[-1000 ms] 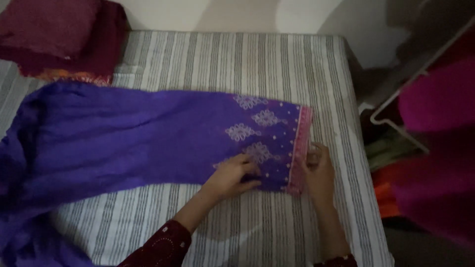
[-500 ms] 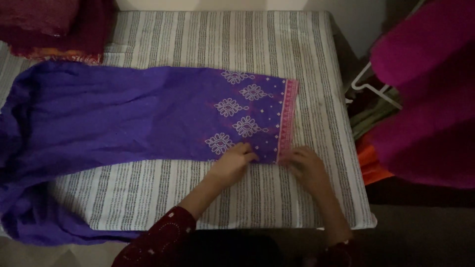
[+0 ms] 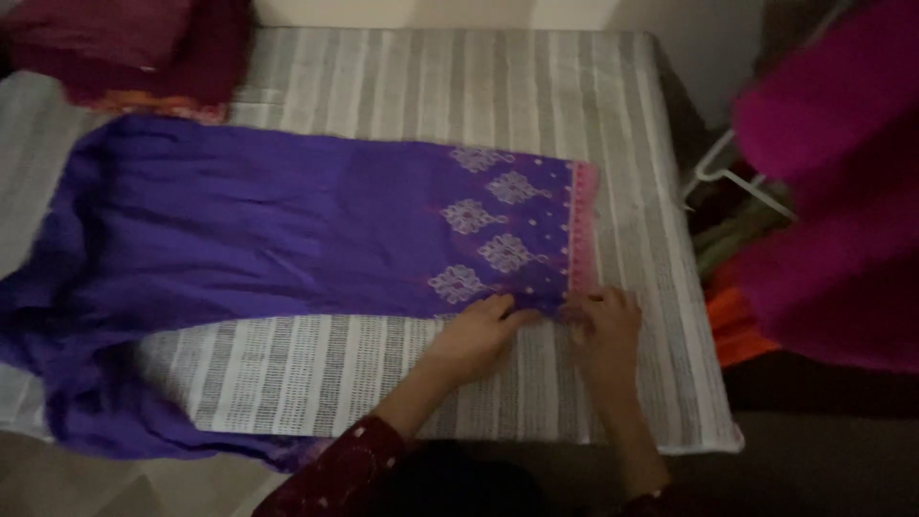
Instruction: Folding various articles of clothing on a bed and a table.
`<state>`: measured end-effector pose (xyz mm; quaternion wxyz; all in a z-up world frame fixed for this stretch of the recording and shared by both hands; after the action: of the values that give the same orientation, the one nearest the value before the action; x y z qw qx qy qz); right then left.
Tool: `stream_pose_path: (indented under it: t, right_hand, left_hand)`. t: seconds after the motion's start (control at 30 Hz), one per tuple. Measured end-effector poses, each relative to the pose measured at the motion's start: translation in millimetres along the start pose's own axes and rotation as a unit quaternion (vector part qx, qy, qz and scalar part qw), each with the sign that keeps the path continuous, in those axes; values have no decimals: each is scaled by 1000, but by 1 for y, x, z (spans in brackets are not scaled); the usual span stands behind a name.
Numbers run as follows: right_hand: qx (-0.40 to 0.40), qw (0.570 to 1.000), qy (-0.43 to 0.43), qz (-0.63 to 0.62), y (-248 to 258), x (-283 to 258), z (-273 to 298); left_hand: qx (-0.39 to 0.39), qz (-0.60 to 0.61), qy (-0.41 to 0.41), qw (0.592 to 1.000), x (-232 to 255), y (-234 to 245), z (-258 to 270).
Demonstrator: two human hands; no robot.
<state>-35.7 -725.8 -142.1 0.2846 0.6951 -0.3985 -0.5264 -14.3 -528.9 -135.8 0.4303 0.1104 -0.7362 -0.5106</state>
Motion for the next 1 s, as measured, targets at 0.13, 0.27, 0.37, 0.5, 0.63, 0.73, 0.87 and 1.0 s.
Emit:
stream_pose_path:
  t: [0.13, 0.27, 0.37, 0.5, 0.63, 0.73, 0.87, 1.0]
  right_hand:
    - [-13, 999, 53, -4, -54, -35, -12]
    - [-120, 980, 145, -70, -107, -82, -30]
    - [-176, 957, 212, -86, -145, -123, -39]
    - [-255, 931, 245, -96, -184, -175, -50]
    - [-294, 914, 264, -90, -198, -224, -72]
    - [-349, 892, 278, -73, -205, -243, -91]
    - [-323, 906, 264, -75, -198, -246, -105]
    - [-152, 972, 161, -76, -188, -211, -93]
  left_hand:
    - [137, -84, 23, 987, -46, 8, 53]
    - [146, -89, 249, 953, -84, 44, 123]
    - [213, -186, 332, 900, -136, 52, 185]
    - [239, -317, 412, 820, -197, 78, 257]
    - [276, -377, 394, 792, -212, 118, 293]
    - [155, -258, 456, 837, -201, 153, 292]
    - [147, -254, 422, 858, -218, 154, 273]
    - [258, -189, 209, 924, -244, 112, 211]
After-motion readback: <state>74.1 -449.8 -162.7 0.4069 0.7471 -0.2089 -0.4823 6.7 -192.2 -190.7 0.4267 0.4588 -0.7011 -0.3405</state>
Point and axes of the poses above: each hand's wrist, its own z-axis away from the middle knuckle, its own y-axis out of the back of the hand, x = y × z, the point moved 1 cm from there along -z, towards the middle knuckle, and after that the axes turned 1 degree about z, right-handed, at the moved point
